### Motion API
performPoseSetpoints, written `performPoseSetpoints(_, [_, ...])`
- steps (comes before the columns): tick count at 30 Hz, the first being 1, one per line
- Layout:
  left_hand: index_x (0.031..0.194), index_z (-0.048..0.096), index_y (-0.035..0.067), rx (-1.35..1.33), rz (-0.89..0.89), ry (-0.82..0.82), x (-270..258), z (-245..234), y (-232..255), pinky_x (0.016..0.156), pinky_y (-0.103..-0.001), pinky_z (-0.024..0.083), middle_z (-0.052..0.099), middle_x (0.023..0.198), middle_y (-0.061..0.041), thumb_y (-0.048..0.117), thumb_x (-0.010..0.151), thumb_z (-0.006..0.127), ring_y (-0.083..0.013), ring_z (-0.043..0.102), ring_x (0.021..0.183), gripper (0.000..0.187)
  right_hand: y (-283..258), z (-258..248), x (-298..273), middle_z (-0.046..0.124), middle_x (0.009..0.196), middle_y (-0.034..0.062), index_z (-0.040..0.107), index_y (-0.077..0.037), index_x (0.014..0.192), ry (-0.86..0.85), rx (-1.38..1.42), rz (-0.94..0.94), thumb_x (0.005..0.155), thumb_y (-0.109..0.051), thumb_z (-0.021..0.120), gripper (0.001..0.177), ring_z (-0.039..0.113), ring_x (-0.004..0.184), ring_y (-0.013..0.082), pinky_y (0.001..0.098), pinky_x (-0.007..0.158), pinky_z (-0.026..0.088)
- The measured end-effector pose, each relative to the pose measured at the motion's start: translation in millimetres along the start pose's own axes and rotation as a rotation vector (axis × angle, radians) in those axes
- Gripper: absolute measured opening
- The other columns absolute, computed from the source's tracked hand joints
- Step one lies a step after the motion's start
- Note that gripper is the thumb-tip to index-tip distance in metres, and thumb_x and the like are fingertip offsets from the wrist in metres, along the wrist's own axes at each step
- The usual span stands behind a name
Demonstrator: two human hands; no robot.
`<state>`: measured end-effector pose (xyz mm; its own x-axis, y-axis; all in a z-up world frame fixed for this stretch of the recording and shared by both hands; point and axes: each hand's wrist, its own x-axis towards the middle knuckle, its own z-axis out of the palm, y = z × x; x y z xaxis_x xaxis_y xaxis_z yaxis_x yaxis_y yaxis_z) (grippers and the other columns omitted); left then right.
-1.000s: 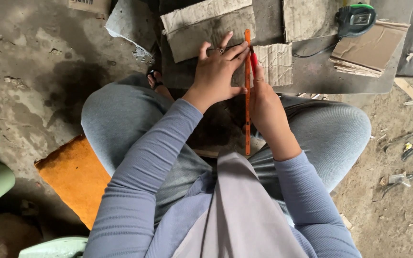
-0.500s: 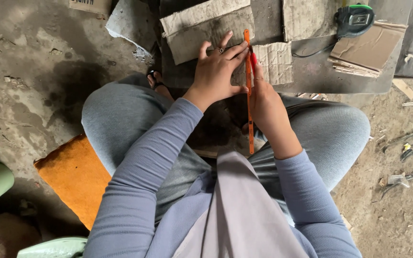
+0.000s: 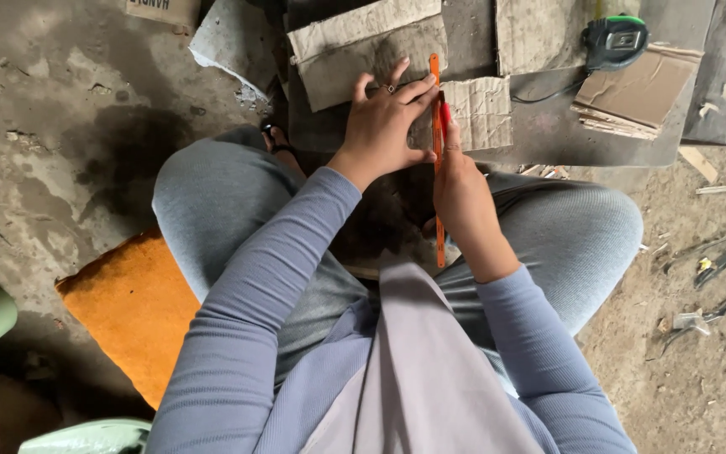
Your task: The person measures and cuts small pieces of cardboard using a ruler, utility knife, and tape measure. They repeatedly align the ruler, score the cardboard, and separate the cut pieces.
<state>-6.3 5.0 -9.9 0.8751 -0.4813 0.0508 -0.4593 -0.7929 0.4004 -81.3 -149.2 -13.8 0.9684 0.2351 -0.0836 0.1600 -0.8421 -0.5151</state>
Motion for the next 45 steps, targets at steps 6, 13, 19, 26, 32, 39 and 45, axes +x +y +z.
performPoseSetpoints(6, [0.124, 0.045, 0.014, -0.012, 0.01, -0.032, -1.9, -3.2, 0.6, 0.091, -0.057, 0.02, 0.039, 0.131, 0.004, 0.056, 0.059, 0.074, -0.023, 0.022, 0.125, 0.083, 13.2, 2.5, 1.0, 0.052, 0.08, 0.0242, 0.009, -0.004, 0.137, 0.066, -0.011, -0.165, 0.09, -0.004, 0.049, 0.062, 0.049, 0.061, 0.0369, 0.044, 0.048, 0.037])
performPoseSetpoints(13, [0.116, 0.053, 0.015, -0.009, 0.015, 0.06, -1.7, 2.8, -0.5, 0.089, -0.058, 0.023, 0.047, 0.123, 0.004, 0.055, 0.057, 0.074, -0.0248, 0.025, 0.122, 0.075, -7.5, -7.0, -14.9, 0.047, 0.065, 0.0155, 0.014, -0.011, 0.139, -0.015, -0.096, 0.025, 0.084, 0.002, 0.04, 0.062, 0.044, 0.049, 0.0318, 0.0426, 0.044, 0.035])
performPoseSetpoints(19, [0.117, 0.052, 0.014, -0.007, 0.015, 0.014, 1.6, 3.1, -0.1, 0.092, -0.056, 0.019, 0.047, 0.124, 0.004, 0.059, 0.054, 0.074, -0.0246, 0.024, 0.123, 0.081, -3.3, -5.5, -12.3, 0.048, 0.067, 0.0147, 0.011, -0.006, 0.138, 0.055, -0.12, -0.077, 0.092, -0.006, 0.041, 0.055, 0.043, 0.049, 0.0281, 0.0392, 0.041, 0.034])
performPoseSetpoints(26, [0.116, 0.053, 0.014, 0.012, 0.039, 0.075, 1.3, 6.5, -1.9, 0.088, -0.059, 0.023, 0.05, 0.121, 0.002, 0.057, 0.059, 0.07, -0.0257, 0.026, 0.122, 0.073, -14.2, -10.1, -26.9, 0.046, 0.067, 0.0146, 0.012, -0.011, 0.139, -0.039, -0.123, 0.041, 0.081, -0.001, 0.039, 0.064, 0.044, 0.051, 0.032, 0.0415, 0.044, 0.036])
performPoseSetpoints(32, [0.114, 0.055, 0.014, 0.013, 0.053, 0.089, 1.0, 5.1, -0.5, 0.087, -0.058, 0.023, 0.049, 0.121, 0.004, 0.054, 0.056, 0.074, -0.0267, 0.028, 0.12, 0.073, -15.9, -11.8, -25.0, 0.047, 0.068, 0.0137, 0.008, -0.013, 0.139, -0.05, -0.063, 0.077, 0.083, -0.001, 0.036, 0.064, 0.044, 0.051, 0.0308, 0.0427, 0.044, 0.035])
performPoseSetpoints(39, [0.114, 0.054, 0.013, 0.024, 0.048, 0.086, 0.8, 6.8, -0.3, 0.087, -0.056, 0.024, 0.051, 0.12, 0.002, 0.055, 0.056, 0.075, -0.0282, 0.031, 0.12, 0.075, -5.6, 2.4, -56.8, 0.05, 0.075, 0.0175, 0.013, -0.006, 0.137, -0.027, -0.035, 0.06, 0.08, -0.002, 0.042, 0.065, 0.049, 0.059, 0.037, 0.0455, 0.049, 0.038])
performPoseSetpoints(45, [0.114, 0.055, 0.013, -0.015, 0.045, 0.084, 1.3, 5.0, -0.1, 0.089, -0.059, 0.022, 0.05, 0.121, 0.001, 0.05, 0.056, 0.076, -0.029, 0.029, 0.12, 0.072, -7.7, 1.4, -49.5, 0.054, 0.066, 0.0122, 0.01, -0.008, 0.138, -0.014, 0.013, 0.061, 0.08, -0.001, 0.041, 0.067, 0.051, 0.053, 0.0338, 0.0466, 0.048, 0.038])
